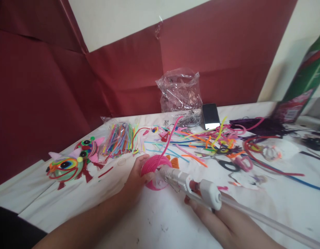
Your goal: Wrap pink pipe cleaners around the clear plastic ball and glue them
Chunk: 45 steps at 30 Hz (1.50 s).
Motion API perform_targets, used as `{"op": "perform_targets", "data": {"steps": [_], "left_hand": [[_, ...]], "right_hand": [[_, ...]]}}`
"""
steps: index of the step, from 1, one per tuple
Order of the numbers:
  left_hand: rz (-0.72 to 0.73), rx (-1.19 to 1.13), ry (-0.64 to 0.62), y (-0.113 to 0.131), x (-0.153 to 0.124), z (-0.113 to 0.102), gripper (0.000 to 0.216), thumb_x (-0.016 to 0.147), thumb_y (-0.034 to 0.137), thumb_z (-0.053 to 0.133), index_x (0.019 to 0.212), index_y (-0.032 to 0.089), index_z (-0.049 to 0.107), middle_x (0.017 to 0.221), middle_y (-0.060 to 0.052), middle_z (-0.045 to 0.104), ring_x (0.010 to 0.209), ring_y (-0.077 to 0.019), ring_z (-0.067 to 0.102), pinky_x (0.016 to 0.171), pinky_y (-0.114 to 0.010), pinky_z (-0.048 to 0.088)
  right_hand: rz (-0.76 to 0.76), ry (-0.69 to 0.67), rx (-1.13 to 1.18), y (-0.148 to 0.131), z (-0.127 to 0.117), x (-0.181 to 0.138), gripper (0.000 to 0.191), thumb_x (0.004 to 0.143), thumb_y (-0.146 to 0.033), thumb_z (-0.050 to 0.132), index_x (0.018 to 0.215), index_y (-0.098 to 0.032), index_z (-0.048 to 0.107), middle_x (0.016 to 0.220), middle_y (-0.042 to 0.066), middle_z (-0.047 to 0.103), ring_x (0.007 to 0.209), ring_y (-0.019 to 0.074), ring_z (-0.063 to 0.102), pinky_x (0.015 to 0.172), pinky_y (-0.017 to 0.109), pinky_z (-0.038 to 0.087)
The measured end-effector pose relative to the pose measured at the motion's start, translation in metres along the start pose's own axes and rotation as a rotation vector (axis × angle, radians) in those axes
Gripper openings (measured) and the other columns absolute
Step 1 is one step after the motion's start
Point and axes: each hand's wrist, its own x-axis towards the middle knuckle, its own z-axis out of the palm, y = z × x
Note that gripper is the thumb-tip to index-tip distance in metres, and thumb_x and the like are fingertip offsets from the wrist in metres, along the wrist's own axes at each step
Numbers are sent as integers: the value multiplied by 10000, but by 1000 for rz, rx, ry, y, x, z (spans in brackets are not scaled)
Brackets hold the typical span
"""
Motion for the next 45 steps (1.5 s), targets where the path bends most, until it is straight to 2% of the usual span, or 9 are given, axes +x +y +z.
{"op": "perform_targets", "data": {"steps": [2, 7, 12, 18, 23, 31, 36, 41, 45], "left_hand": [[-8, 1, 10, 1, -1, 0, 673, 558, 372, 785, 1116, 205, 448, 1120, -82, 545, 998, -256, 548, 862, -370, 433], [1, 16, 8, -1, -1, -1, 642, 588, 352, 771, 1127, 210, 452, 1128, -83, 555, 998, -256, 553, 868, -379, 434], [2, 23, 2, -2, -1, -2, 651, 589, 354, 772, 1137, 211, 449, 1149, -89, 549, 1028, -269, 547, 879, -388, 433], [8, 27, 15, -2, 0, -2, 634, 593, 338, 775, 1129, 215, 459, 1146, -82, 554, 1041, -265, 545, 876, -373, 436], [31, 21, -11, -4, 0, -4, 613, 622, 349, 760, 1138, 220, 455, 1153, -80, 552, 1026, -258, 551, 873, -375, 436], [0, 21, 3, 2, -1, -1, 656, 587, 369, 773, 1129, 205, 444, 1112, -79, 554, 982, -248, 557, 848, -362, 442], [-16, 2, 9, 2, -2, 0, 626, 589, 320, 775, 1116, 219, 453, 1090, -63, 569, 937, -228, 572, 824, -350, 447], [-18, -15, 22, 1, -1, 0, 612, 582, 342, 776, 1095, 224, 463, 1061, -51, 576, 909, -219, 576, 808, -343, 446], [-13, -32, 1, 2, 0, 0, 622, 578, 340, 776, 1095, 220, 451, 1071, -61, 575, 928, -228, 577, 831, -358, 444]], "right_hand": [[-6, 12, -5, -1, -1, 0, 615, 813, -683, 310, 885, -270, 760, 1026, 63, 738, 995, 303, 665, 962, 468, 419], [-30, -8, 3, -5, -3, 3, 596, 805, -677, 330, 862, -276, 766, 996, 54, 746, 935, 291, 691, 881, 429, 495], [-37, 40, -20, -7, -1, 2, 605, 807, -683, 313, 851, -281, 763, 986, 60, 749, 936, 296, 690, 911, 456, 465], [-61, 68, -33, -4, 0, -1, 571, 824, -658, 331, 847, -279, 757, 958, 54, 756, 939, 276, 690, 933, 413, 467], [-61, 66, -32, 0, 2, 0, 561, 818, -656, 341, 852, -287, 762, 994, 52, 748, 936, 281, 690, 900, 415, 498], [-8, 67, -63, 5, 3, -4, 622, 810, -691, 296, 871, -284, 762, 1023, 57, 740, 990, 292, 667, 940, 438, 452], [-25, 51, -70, 2, 2, -5, 598, 811, -680, 329, 886, -270, 758, 1019, 59, 741, 994, 288, 667, 938, 423, 459], [-9, 105, -70, 7, 4, -4, 576, 805, -670, 354, 879, -275, 767, 1087, 57, 715, 1025, 313, 650, 922, 460, 465], [-22, 80, -64, 6, 3, -4, 563, 812, -659, 357, 888, -279, 765, 1081, 53, 718, 1022, 308, 652, 928, 456, 462]]}}
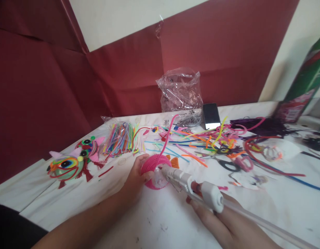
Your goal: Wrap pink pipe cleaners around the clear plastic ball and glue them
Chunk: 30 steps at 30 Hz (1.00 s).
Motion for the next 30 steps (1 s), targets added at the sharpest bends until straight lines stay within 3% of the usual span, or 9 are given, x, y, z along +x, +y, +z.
{"op": "perform_targets", "data": {"steps": [18, 23, 30], "left_hand": [[19, 26, 19, 0, -1, -1, 608, 583, 333, 766, 1095, 212, 462, 1055, -64, 588, 923, -232, 582, 813, -357, 452], [-4, 38, 49, -1, 0, -2, 559, 594, 282, 748, 1082, 224, 481, 1087, -56, 585, 949, -230, 575, 840, -361, 438], [-7, 50, 45, 2, -2, -1, 535, 614, 224, 705, 1096, 226, 474, 1069, -40, 589, 937, -217, 572, 813, -337, 443]], "right_hand": [[5, -21, -14, 2, -4, 4, 601, 822, -668, 308, 911, -284, 761, 1086, 51, 715, 1029, 316, 647, 932, 495, 441], [-4, -131, 54, 7, -8, 9, 547, 822, -644, 351, 926, -296, 760, 1070, 31, 719, 1003, 288, 663, 852, 422, 519], [126, 66, 140, -23, -17, 11, 634, 736, -755, 375, 721, -253, 762, 832, 65, 765, 808, 288, 705, 757, 388, 570]]}}
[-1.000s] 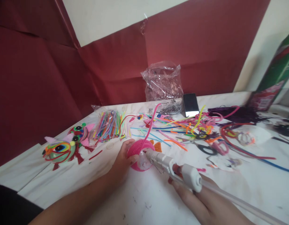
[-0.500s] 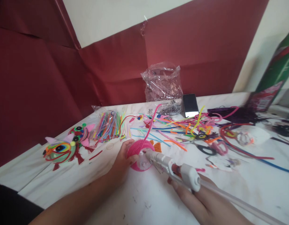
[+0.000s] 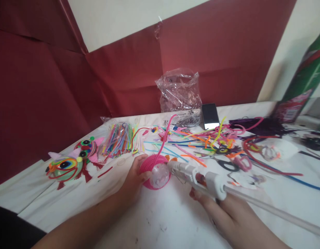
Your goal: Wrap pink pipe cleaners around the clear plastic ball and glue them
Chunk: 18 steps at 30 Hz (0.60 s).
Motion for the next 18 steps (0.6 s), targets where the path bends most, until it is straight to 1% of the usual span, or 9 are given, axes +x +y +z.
{"op": "perform_targets", "data": {"steps": [3, 7, 11, 15, 18], "left_hand": [[-1, 18, 17, 1, 0, -1, 535, 586, 208, 703, 1077, 221, 489, 1068, -38, 587, 950, -221, 567, 822, -335, 439], [-17, 26, 17, -1, 2, -5, 548, 593, 241, 720, 1089, 230, 487, 1064, -38, 590, 938, -221, 575, 823, -342, 443], [-30, 3, -8, -4, 4, -7, 570, 590, 256, 732, 1099, 235, 476, 1069, -40, 595, 919, -219, 584, 806, -335, 451], [-1, -2, -35, -3, 4, -4, 583, 580, 286, 744, 1096, 220, 482, 1099, -58, 581, 945, -232, 572, 792, -327, 450], [-10, -12, -31, -2, 2, -3, 567, 590, 261, 737, 1094, 226, 478, 1083, -51, 584, 931, -223, 570, 773, -317, 451]], "right_hand": [[5, 15, 60, -13, -5, 4, 641, 707, -778, 390, 629, -247, 741, 699, 57, 741, 676, 254, 684, 667, 333, 568], [10, 23, 132, -19, -7, 6, 619, 691, -776, 424, 596, -243, 724, 668, 47, 732, 647, 242, 663, 650, 300, 551], [33, 30, 148, -20, -5, 5, 614, 701, -772, 412, 542, -242, 679, 609, 23, 710, 593, 221, 641, 577, 268, 530], [35, 27, 153, -20, -6, 5, 624, 686, -788, 412, 588, -250, 714, 686, 21, 731, 667, 230, 646, 633, 265, 527], [53, -1, 135, -20, -8, 5, 623, 670, -795, 423, 581, -255, 718, 654, 25, 722, 649, 234, 639, 651, 281, 524]]}}
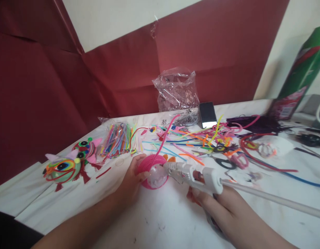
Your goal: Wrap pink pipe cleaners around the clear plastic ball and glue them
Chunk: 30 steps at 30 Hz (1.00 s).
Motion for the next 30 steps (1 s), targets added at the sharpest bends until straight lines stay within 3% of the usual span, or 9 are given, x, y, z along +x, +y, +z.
{"op": "perform_targets", "data": {"steps": [10, 17, 21, 30], "left_hand": [[24, 25, -21, 0, 0, -1, 566, 603, 280, 725, 1103, 214, 469, 1077, -56, 587, 935, -230, 571, 776, -324, 451], [25, 6, -16, -4, 1, -3, 575, 604, 276, 742, 1106, 213, 468, 1038, -44, 597, 910, -216, 578, 785, -322, 448], [37, 7, -23, -4, 2, -3, 556, 615, 266, 731, 1102, 217, 466, 1107, -64, 583, 971, -238, 567, 813, -343, 441], [20, 11, -17, -1, -1, -1, 570, 600, 273, 731, 1106, 218, 474, 1094, -56, 584, 984, -238, 555, 812, -327, 431]], "right_hand": [[-64, 1, -1, 4, 0, 2, 609, 694, -772, 426, 570, -252, 718, 638, 31, 727, 619, 224, 661, 629, 264, 548], [-140, -42, -75, 13, -3, 10, 631, 718, -751, 363, 556, -265, 730, 537, 45, 696, 485, 215, 649, 506, 270, 563], [-163, -68, -84, 13, -2, 8, 605, 740, -722, 374, 559, -259, 719, 532, 40, 686, 493, 207, 639, 518, 264, 554], [21, -1, 50, 2, 2, -2, 556, 691, -737, 459, 566, -243, 684, 573, 20, 665, 598, 210, 591, 673, 277, 489]]}}
